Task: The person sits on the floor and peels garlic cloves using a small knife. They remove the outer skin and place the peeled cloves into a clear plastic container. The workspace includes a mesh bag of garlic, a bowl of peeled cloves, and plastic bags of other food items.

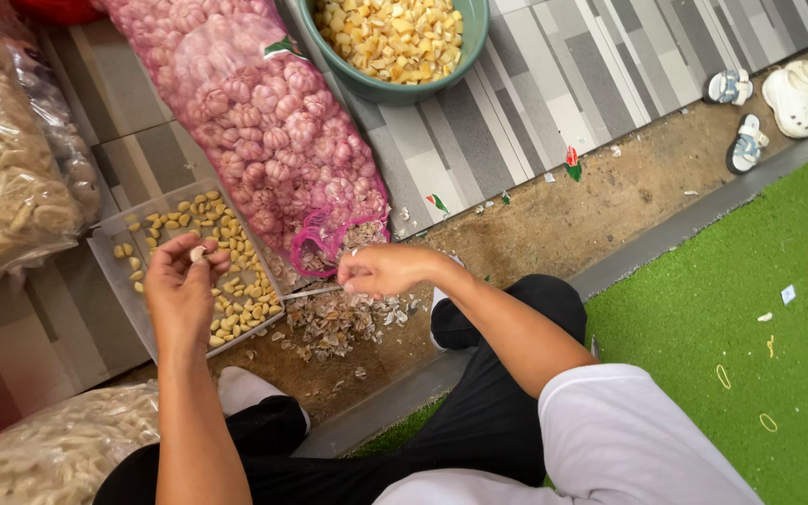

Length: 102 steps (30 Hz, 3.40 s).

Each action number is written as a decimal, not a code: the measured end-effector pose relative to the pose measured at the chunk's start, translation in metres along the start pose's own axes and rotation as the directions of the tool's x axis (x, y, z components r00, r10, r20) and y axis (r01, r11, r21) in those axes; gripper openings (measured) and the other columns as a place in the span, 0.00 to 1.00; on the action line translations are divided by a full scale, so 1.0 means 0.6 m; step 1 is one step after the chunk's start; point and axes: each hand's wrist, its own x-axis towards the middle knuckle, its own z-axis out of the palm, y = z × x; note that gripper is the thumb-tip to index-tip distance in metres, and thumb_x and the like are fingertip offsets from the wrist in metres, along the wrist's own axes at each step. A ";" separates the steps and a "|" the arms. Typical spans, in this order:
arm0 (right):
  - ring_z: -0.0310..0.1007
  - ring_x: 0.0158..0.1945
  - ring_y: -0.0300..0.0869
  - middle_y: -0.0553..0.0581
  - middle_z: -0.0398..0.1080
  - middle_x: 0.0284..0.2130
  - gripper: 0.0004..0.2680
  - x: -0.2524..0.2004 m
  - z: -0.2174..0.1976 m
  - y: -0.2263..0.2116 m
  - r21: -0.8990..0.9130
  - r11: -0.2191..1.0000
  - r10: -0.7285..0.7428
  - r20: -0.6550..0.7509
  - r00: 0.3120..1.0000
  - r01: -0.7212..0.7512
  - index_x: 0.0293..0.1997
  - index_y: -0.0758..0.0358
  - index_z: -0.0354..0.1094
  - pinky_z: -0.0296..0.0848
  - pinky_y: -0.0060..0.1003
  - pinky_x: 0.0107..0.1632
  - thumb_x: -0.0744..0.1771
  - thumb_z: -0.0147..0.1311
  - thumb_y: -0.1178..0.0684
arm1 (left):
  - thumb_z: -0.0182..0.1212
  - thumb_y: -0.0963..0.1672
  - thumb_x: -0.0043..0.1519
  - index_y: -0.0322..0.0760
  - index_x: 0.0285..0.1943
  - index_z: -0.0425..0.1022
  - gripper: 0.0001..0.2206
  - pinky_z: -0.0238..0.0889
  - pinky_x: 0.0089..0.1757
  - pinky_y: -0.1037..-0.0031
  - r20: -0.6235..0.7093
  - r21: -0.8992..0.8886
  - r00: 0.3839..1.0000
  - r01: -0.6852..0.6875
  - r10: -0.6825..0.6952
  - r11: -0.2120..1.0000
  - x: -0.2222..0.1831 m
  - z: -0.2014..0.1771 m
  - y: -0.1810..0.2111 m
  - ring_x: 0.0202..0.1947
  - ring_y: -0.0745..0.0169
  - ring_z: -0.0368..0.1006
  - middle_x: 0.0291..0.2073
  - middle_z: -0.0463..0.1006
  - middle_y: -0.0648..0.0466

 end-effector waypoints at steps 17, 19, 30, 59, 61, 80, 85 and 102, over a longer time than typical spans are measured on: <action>0.69 0.27 0.32 0.51 0.69 0.31 0.14 0.012 0.026 -0.045 0.289 0.879 -0.244 -0.412 0.878 0.379 0.65 0.64 0.63 0.71 0.27 0.31 0.72 0.49 0.52 | 0.60 0.34 0.70 0.27 0.55 0.74 0.07 0.71 0.45 0.70 0.164 0.051 0.983 -0.092 0.083 0.994 -0.038 0.090 0.002 0.41 0.62 0.73 0.42 0.77 0.49; 0.68 0.26 0.31 0.50 0.68 0.32 0.15 0.012 0.027 -0.051 0.309 0.863 -0.239 -0.446 0.862 0.400 0.68 0.62 0.60 0.71 0.27 0.30 0.72 0.49 0.51 | 0.59 0.35 0.67 0.30 0.54 0.73 0.08 0.74 0.46 0.72 0.191 -0.104 0.980 -0.030 0.050 0.994 -0.037 0.100 0.001 0.43 0.62 0.77 0.43 0.79 0.50; 0.67 0.27 0.31 0.49 0.68 0.32 0.17 0.020 0.041 -0.051 0.292 0.834 -0.294 -0.482 0.826 0.468 0.72 0.58 0.59 0.71 0.27 0.29 0.73 0.49 0.51 | 0.61 0.36 0.67 0.29 0.54 0.73 0.09 0.76 0.48 0.71 0.215 -0.215 0.973 -0.042 0.089 0.976 -0.041 0.135 0.002 0.46 0.63 0.78 0.46 0.80 0.49; 0.64 0.29 0.30 0.45 0.65 0.27 0.17 -0.018 0.013 -0.072 -0.087 0.924 -0.350 -0.581 0.734 0.372 0.69 0.59 0.64 0.66 0.28 0.31 0.70 0.55 0.58 | 0.61 0.34 0.60 0.30 0.50 0.80 0.11 0.72 0.39 0.80 0.181 -0.073 0.973 -0.135 0.146 0.988 -0.052 0.163 0.017 0.36 0.73 0.77 0.35 0.83 0.57; 0.64 0.30 0.30 0.45 0.66 0.27 0.17 -0.018 0.013 -0.074 -0.117 0.914 -0.379 -0.590 0.713 0.389 0.68 0.58 0.64 0.66 0.28 0.32 0.70 0.55 0.58 | 0.61 0.34 0.61 0.31 0.49 0.80 0.10 0.73 0.40 0.80 0.185 -0.098 0.972 -0.126 0.142 0.987 -0.052 0.163 0.019 0.37 0.73 0.78 0.35 0.83 0.57; 0.66 0.31 0.29 0.45 0.69 0.29 0.13 0.058 0.048 -0.025 0.037 0.858 -0.367 -0.654 0.661 0.513 0.65 0.56 0.67 0.68 0.28 0.33 0.71 0.55 0.55 | 0.70 0.36 0.62 0.28 0.44 0.80 0.05 0.63 0.35 0.84 0.115 0.090 0.979 -0.180 0.169 0.980 -0.068 0.142 0.008 0.31 0.76 0.69 0.34 0.78 0.58; 0.65 0.31 0.29 0.44 0.69 0.29 0.14 0.061 0.043 -0.023 0.163 0.850 -0.312 -0.609 0.729 0.500 0.67 0.56 0.65 0.68 0.28 0.34 0.72 0.53 0.54 | 0.65 0.36 0.65 0.29 0.50 0.79 0.07 0.70 0.40 0.82 0.146 -0.064 0.981 -0.118 0.127 0.991 -0.062 0.140 0.029 0.36 0.73 0.74 0.38 0.81 0.55; 0.73 0.46 0.42 0.59 0.75 0.46 0.17 0.057 0.046 -0.035 0.291 0.863 -0.238 -0.489 0.839 0.414 0.72 0.56 0.63 0.76 0.39 0.51 0.72 0.51 0.56 | 0.61 0.36 0.68 0.26 0.51 0.76 0.06 0.76 0.48 0.71 0.202 -0.374 0.979 0.067 0.011 0.925 -0.024 0.104 -0.003 0.43 0.60 0.79 0.44 0.80 0.46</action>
